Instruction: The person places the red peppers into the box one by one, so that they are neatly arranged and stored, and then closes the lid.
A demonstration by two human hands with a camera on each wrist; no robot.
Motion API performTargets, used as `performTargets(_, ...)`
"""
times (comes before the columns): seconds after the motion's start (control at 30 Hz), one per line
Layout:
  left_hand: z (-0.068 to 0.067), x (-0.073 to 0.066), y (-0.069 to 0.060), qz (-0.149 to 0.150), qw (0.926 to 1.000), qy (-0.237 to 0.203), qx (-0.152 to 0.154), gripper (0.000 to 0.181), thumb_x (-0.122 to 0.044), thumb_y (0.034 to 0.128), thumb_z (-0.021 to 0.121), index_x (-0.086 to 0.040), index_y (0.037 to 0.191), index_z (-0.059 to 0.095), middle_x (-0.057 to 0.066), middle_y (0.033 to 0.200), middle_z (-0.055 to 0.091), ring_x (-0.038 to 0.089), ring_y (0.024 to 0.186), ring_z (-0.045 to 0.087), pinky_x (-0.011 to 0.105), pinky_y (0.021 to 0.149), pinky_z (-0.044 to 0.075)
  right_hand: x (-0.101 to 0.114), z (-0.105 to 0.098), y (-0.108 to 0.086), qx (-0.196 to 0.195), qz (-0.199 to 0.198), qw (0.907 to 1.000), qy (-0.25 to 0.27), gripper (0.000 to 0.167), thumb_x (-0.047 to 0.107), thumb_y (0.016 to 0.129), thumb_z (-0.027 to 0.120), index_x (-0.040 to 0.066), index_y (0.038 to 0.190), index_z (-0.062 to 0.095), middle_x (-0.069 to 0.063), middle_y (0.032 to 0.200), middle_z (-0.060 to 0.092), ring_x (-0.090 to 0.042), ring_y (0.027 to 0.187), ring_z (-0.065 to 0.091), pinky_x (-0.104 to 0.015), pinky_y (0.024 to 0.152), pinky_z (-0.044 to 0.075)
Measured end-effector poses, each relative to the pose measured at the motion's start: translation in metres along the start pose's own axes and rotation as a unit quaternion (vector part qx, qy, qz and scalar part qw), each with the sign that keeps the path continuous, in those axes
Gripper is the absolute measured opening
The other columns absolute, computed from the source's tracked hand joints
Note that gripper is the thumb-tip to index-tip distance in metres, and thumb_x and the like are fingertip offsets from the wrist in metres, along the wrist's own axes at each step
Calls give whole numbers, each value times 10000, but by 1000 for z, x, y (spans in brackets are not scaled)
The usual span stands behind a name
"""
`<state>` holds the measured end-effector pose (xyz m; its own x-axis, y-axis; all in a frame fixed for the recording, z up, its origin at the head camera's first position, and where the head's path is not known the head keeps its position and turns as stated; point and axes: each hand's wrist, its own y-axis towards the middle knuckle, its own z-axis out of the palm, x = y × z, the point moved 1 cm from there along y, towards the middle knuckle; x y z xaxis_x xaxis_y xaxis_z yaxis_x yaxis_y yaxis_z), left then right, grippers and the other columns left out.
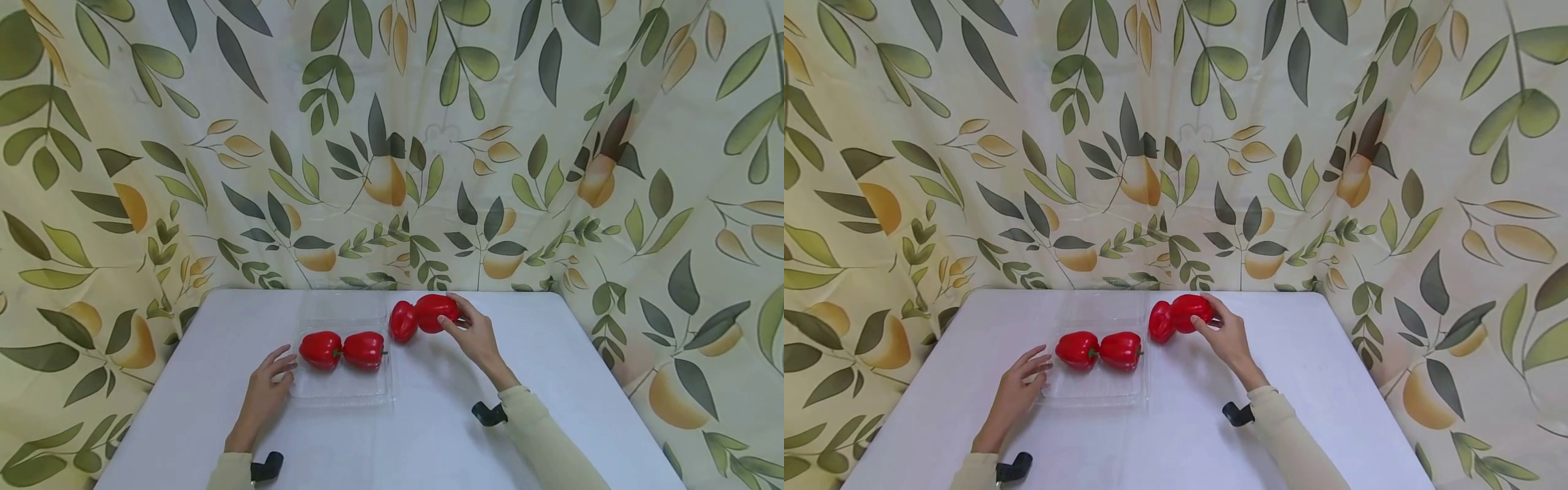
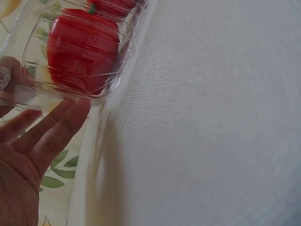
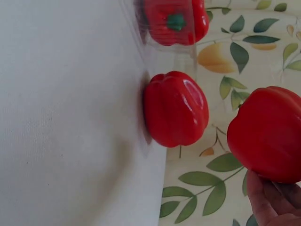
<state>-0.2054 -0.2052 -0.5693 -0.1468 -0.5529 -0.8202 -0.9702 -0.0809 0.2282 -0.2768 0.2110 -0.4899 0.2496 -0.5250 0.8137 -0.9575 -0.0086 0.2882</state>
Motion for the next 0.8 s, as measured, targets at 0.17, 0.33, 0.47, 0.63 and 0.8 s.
performTargets(0.17,-2,-1,-1,-26,10000,-25,7,344,-34,911,592,-72,1244,670,76,1428,547,280,1115,678,389,892,583,7,0,-4,-13,-68,9999,85,614,295,848,754,157,1395,512,-149,1303,643,-322,1116,660,-405,902,597)
performTargets(0.33,-2,-1,-2,-31,10000,-45,26,343,-31,912,590,-69,1244,670,78,1431,544,281,1115,679,383,887,586,14,2,-9,70,63,9998,152,675,306,802,801,153,1385,498,-141,1328,626,-322,1147,648,-443,928,583)
performTargets(0.47,-2,-2,-2,-58,10000,-31,33,348,-31,912,590,-69,1249,667,74,1435,541,280,1125,674,387,892,583,19,5,-12,114,101,9997,196,695,315,777,820,156,1372,498,-136,1331,622,-323,1148,644,-477,940,572)
performTargets(0.63,-2,-3,-2,-39,10000,-57,24,342,-38,915,590,-55,1248,665,84,1436,539,290,1123,676,389,894,578,23,7,-17,180,129,9994,250,693,305,763,832,154,1352,499,-127,1326,620,-316,1136,643,-480,930,577)
performTargets(0.8,-2,-3,-2,-88,9999,-46,34,342,-46,919,590,-62,1252,664,80,1440,537,290,1132,672,389,897,576,30,9,-22,202,47,9993,325,672,296,757,837,145,1323,508,-123,1313,626,-315,1133,643,-486,923,578)
